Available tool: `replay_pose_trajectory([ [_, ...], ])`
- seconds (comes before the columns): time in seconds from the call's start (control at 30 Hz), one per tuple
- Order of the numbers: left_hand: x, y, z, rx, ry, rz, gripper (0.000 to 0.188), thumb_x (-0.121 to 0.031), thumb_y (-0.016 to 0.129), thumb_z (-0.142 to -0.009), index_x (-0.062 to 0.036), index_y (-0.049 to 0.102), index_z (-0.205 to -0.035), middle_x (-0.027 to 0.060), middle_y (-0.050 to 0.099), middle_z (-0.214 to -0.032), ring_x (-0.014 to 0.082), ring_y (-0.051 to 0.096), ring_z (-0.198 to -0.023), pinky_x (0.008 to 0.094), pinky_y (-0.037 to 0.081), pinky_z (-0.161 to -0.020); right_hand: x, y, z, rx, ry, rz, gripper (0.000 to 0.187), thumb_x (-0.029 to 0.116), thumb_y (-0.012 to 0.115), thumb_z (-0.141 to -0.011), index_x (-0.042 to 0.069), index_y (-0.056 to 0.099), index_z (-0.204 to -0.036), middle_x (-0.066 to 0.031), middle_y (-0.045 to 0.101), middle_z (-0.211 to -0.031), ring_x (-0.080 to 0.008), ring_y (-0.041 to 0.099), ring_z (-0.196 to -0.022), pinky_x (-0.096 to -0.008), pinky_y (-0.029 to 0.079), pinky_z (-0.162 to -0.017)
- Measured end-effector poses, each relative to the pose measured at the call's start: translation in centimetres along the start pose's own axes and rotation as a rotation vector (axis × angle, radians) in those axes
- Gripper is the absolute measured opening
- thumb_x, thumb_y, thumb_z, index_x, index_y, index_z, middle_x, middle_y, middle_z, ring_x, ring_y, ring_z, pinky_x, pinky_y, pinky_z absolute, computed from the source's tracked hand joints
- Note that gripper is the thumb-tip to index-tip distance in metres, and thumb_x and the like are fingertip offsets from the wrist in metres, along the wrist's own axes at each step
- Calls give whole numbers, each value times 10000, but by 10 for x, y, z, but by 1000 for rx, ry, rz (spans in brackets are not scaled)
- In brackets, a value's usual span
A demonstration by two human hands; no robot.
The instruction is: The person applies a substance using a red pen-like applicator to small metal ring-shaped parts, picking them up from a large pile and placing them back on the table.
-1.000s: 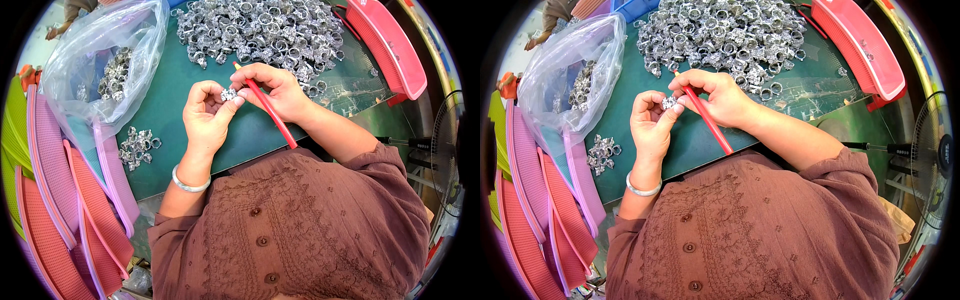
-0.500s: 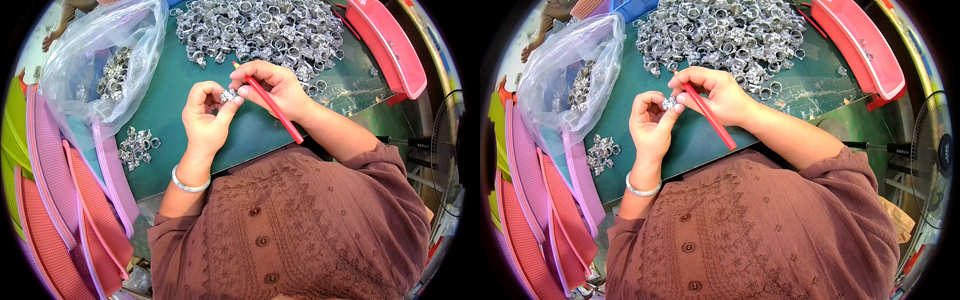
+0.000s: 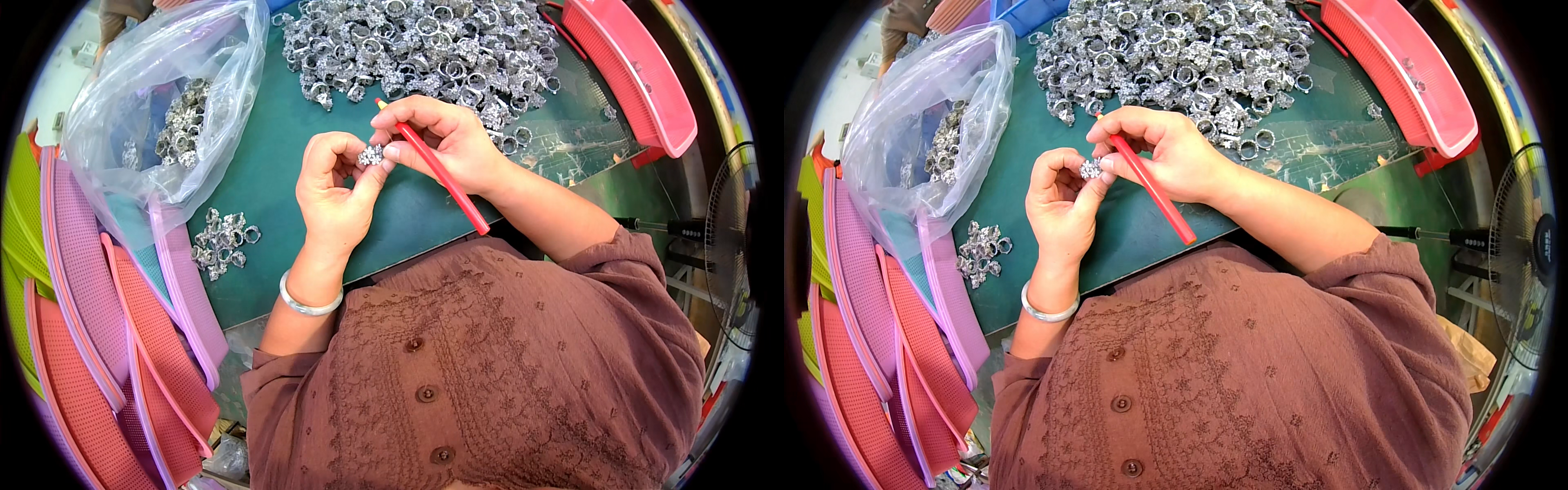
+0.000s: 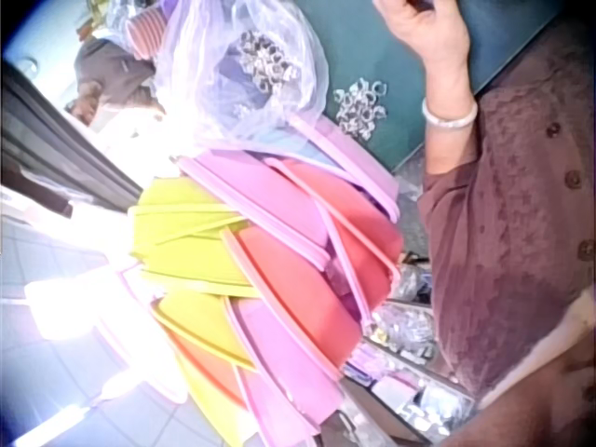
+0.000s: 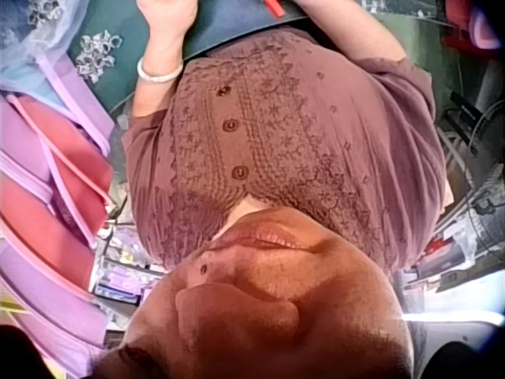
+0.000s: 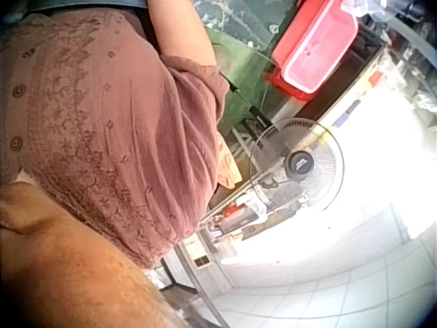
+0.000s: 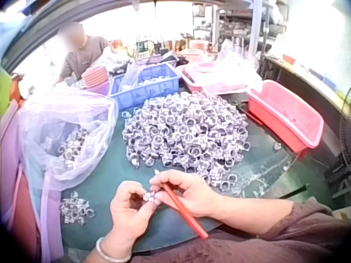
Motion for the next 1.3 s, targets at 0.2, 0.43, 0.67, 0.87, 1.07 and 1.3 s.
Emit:
replay_pose_trajectory([
  [0.2,3,1,0,-20,-85,97,267,77,655,-705,-33,480,-875,-12,487,-804,48,489,-682,172,419,-582,1,-1,1,-50,19,25,239,11,560,-821,-7,545,-1059,-68,583,-928,-117,562,-857,-253,469,-768],
  [0.43,0,1,0,-35,-107,140,292,84,651,-703,-27,472,-905,-3,492,-815,54,504,-706,182,447,-606,11,-9,-1,-118,-33,-49,253,161,506,-883,-6,568,-1062,-93,615,-916,-139,576,-822,-268,478,-735],
  [0.67,0,2,0,-15,-124,218,283,102,626,-720,-21,469,-921,2,491,-823,58,507,-736,186,465,-648,3,-9,-2,-62,-4,-199,168,123,541,-857,-13,593,-942,-68,606,-850,-112,569,-797,-242,469,-712],
  [0.87,1,2,0,-18,-135,206,280,102,623,-724,-20,469,-923,2,492,-817,59,509,-738,183,466,-649,5,-6,0,-17,17,-122,158,102,544,-844,-21,575,-939,-90,580,-913,-147,558,-855,-282,455,-762],
  [1.07,2,2,0,-13,-148,208,281,104,620,-726,-19,468,-927,6,492,-817,59,510,-741,176,464,-646,4,-4,1,-10,6,-100,139,83,542,-841,-19,581,-927,-83,581,-911,-139,554,-851,-272,451,-755],
  [1.3,3,1,0,-19,-153,227,287,114,614,-725,-17,468,-935,11,492,-821,66,523,-760,178,470,-659,6,-3,0,-31,-49,-48,118,63,549,-837,-12,586,-920,-53,581,-861,-102,544,-801,-235,449,-703],
])
Point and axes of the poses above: each hand's wrist, its own z-axis away from the middle knuckle, its own y-axis out of the palm, x = y × z, the point moved 6 cm from there along -z, towards the middle knuckle
